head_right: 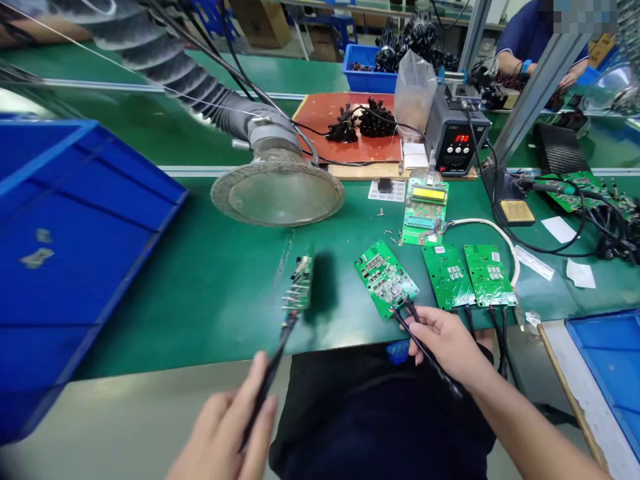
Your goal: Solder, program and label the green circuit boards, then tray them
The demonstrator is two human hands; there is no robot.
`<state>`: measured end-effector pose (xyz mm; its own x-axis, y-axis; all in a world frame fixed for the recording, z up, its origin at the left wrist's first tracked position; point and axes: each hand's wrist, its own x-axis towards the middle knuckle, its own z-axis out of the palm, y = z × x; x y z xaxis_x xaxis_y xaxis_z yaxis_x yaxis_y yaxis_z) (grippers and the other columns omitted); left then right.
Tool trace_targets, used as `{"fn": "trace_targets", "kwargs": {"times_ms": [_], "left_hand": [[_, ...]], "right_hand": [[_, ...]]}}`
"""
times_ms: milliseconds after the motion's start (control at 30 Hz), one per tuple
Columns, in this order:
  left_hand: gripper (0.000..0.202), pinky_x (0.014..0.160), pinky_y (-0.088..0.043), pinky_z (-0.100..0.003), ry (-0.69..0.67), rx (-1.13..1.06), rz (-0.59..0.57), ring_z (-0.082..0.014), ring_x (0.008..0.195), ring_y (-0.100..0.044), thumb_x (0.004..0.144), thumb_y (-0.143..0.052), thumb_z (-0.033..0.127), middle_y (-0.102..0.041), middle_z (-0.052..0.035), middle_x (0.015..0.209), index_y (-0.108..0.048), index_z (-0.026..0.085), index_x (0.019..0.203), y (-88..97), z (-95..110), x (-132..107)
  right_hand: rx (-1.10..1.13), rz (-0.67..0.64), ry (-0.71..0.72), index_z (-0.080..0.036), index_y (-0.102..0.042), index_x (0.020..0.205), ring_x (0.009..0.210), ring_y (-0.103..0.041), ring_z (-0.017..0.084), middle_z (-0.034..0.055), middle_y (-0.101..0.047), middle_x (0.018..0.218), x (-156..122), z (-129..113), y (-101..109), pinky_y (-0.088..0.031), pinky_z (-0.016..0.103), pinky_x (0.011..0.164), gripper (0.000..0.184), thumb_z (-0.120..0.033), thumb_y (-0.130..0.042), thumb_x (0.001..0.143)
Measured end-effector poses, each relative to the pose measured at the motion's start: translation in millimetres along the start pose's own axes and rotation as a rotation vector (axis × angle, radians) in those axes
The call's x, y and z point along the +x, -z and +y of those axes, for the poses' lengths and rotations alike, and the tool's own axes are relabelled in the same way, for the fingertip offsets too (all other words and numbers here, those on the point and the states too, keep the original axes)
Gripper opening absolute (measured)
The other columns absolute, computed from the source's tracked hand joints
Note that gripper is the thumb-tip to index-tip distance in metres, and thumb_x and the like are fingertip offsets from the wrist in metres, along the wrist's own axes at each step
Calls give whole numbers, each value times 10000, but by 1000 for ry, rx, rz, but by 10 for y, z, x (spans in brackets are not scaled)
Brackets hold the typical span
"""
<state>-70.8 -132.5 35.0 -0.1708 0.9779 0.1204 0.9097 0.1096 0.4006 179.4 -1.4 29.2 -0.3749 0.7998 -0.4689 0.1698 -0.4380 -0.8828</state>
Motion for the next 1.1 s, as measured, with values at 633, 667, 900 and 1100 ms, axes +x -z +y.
{"fn": "trace_targets", "kwargs": {"times_ms": [633,667,900,1100], "left_hand": [[1116,1112,-166,-527,-539,106,-369,-348,1386,-124,610,-612,728,-176,-166,1506,-144,150,1442,-19,-736,1384],[1099,1109,-188,-511,-551,124,-397,-339,1381,-165,598,-592,754,-214,-159,1498,-200,154,1431,-39,-721,1415],[1059,888,-420,-524,-401,342,-187,-403,1208,-426,562,-578,787,-439,-208,1365,-386,114,1357,-112,-537,986],[497,771,-490,-425,-526,382,-30,-315,999,-565,846,-540,359,-572,-175,1227,-488,93,1262,-52,-659,590]], "right_hand": [[-1264,224,580,-148,-514,1268,854,-604,238,113,-600,1015,381,-59,-40,-513,375,763,412,-278,-380,900],[-1300,229,579,-140,-528,1252,844,-605,235,113,-602,1013,411,-80,-59,-517,364,736,402,-265,-386,898],[-1495,185,597,-65,-529,1252,851,-571,240,134,-629,1009,560,-187,-204,-503,371,738,404,-110,-377,881],[-1475,199,769,-127,-598,1171,939,-538,236,109,-638,1117,707,-135,-247,-476,407,824,332,-119,-423,889]]}}
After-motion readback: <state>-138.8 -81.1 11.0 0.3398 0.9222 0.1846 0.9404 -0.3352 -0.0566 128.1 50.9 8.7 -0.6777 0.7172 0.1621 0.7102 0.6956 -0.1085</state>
